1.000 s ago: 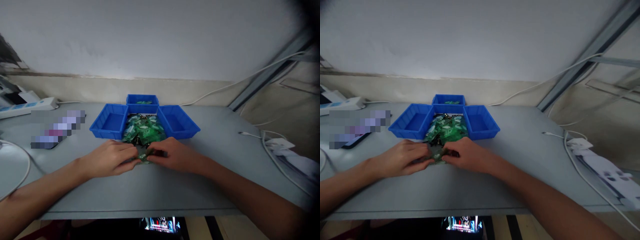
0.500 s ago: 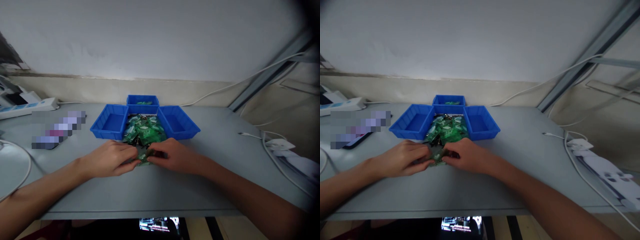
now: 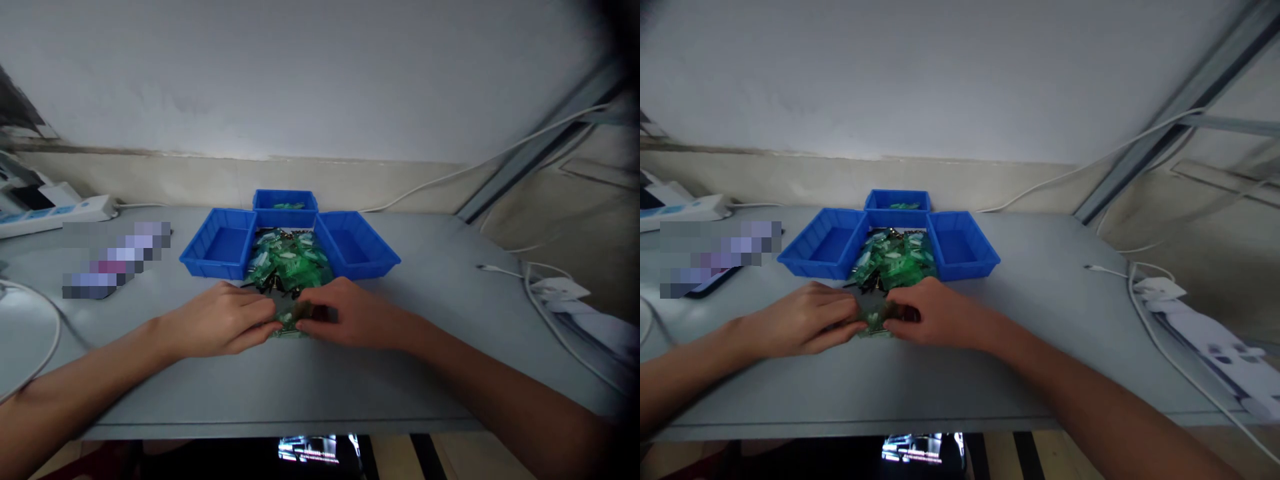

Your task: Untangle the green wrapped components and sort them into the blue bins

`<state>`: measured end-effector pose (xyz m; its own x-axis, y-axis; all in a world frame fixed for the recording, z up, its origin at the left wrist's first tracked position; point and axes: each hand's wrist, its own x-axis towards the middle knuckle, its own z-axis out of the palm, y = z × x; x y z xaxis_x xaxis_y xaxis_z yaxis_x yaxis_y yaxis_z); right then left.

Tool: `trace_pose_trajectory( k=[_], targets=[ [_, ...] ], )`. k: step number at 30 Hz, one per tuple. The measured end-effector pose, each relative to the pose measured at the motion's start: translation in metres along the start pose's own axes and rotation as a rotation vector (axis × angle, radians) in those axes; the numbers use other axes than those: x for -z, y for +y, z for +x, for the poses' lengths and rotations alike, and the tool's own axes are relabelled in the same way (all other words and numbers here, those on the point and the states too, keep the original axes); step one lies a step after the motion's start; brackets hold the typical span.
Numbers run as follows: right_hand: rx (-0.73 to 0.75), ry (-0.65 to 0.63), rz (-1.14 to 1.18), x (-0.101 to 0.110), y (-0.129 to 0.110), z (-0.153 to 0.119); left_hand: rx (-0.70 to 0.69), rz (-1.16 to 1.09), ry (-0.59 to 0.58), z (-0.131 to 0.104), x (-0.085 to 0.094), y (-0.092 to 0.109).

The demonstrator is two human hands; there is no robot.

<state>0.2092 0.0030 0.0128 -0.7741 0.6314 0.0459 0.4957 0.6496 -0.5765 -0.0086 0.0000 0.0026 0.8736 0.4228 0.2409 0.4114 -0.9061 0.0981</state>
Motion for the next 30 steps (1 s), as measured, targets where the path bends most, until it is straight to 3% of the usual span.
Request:
trace_pose_trajectory(
  k=[19,30],
  targets=[
    [0.031,0.025,-0.083,-0.0044,0.0056,0.0009,0.003,0.016,-0.025,-0.0006,-0.0005,-0.0007],
    [0.029,0.002,-0.197,-0.006,0.0059,0.0018,0.02,0.015,-0.096,-0.0003,-0.0035,-0.0016]
  ],
)
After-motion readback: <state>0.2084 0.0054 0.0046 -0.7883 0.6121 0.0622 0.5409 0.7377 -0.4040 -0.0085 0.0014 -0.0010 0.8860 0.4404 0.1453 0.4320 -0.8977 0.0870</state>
